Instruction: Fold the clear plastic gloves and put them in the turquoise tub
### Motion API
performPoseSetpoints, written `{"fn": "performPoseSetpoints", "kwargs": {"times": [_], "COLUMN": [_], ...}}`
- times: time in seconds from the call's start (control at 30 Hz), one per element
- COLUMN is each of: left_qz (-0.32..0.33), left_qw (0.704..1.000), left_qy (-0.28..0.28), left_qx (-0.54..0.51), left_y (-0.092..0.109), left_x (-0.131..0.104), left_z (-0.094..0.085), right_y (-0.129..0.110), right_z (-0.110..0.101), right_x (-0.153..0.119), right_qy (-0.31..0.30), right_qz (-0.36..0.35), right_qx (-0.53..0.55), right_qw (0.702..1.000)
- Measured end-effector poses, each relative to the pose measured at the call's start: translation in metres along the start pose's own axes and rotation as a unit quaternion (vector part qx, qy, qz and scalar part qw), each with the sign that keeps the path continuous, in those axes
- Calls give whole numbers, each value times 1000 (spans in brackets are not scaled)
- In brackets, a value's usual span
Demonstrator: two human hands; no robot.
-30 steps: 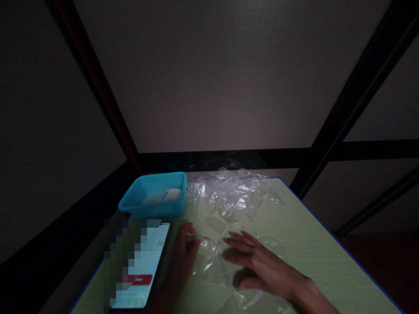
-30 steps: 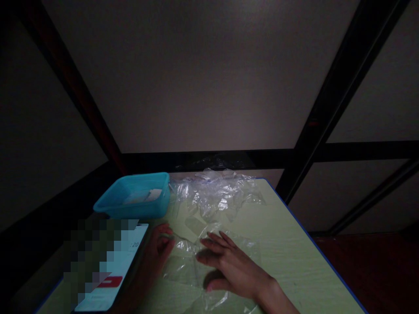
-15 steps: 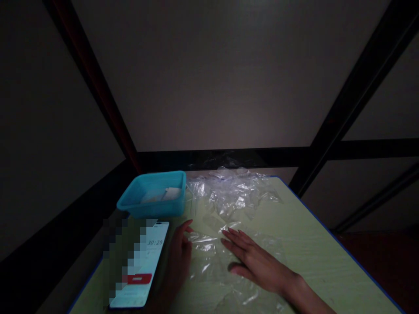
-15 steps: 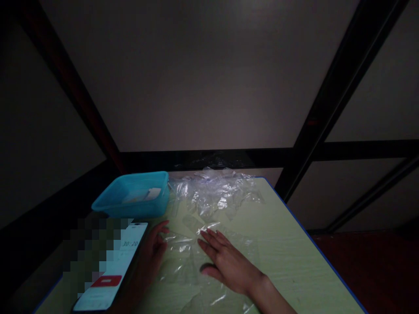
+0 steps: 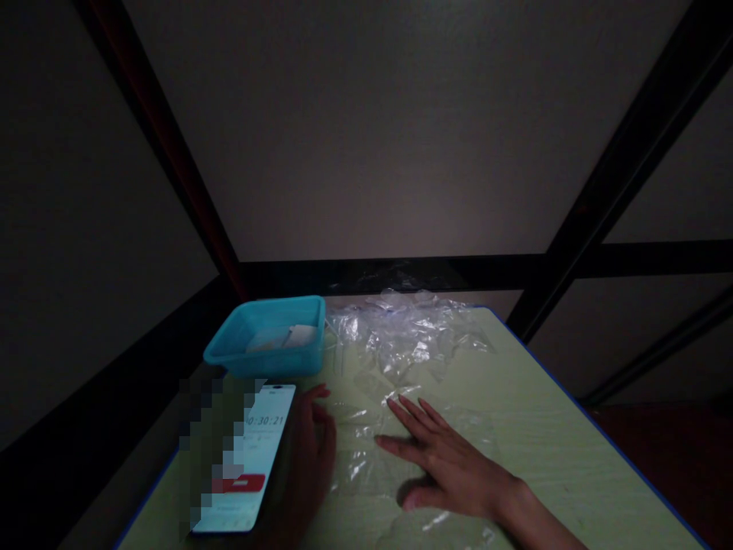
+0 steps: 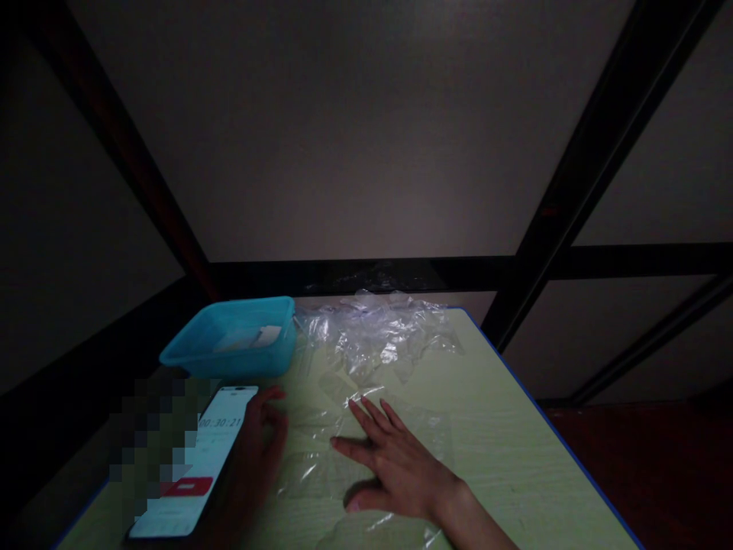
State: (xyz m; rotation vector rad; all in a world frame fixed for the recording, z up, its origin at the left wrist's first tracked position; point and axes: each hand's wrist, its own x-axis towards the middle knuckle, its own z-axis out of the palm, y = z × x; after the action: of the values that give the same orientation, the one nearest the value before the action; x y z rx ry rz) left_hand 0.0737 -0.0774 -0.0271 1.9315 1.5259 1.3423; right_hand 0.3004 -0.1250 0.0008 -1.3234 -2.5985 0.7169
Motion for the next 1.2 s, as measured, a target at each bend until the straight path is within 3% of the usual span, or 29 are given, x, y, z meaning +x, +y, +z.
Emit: {"fn": "performPoseSetpoints", "kwargs": {"times": [0.1, 0.17, 0.27, 0.4, 0.63, 0.83, 1.0, 1.2], "left_qz": [145, 214, 260, 297, 323, 311, 295, 270], "left_qw": [987, 965, 929, 894, 875, 886, 905, 930], "left_qy": [-61, -136, -229, -278, -277, -253, -199, -159], "left_qx": [31, 72, 130, 188, 233, 231, 234, 192], "left_y": [0, 0, 1, -1, -5, -12, -20, -15], "left_x": [-13, -22, -30, -30, -26, -29, -31, -25], "left_z": [10, 16, 19, 17, 16, 18, 19, 15], "right_y": [0, 0, 1, 2, 9, 14, 14, 4], "right_z": [2, 2, 3, 8, 22, 29, 29, 25], "right_x": [0, 0, 0, -1, 2, 2, 1, 2], "right_qy": [0, -2, 0, 28, 92, 129, 113, 60], "right_qz": [-5, -7, -2, 11, 21, 39, 37, 37], "right_qx": [-9, -17, -25, -41, -79, -115, -116, -80], "right_qw": [1000, 1000, 1000, 999, 992, 984, 986, 994]}}
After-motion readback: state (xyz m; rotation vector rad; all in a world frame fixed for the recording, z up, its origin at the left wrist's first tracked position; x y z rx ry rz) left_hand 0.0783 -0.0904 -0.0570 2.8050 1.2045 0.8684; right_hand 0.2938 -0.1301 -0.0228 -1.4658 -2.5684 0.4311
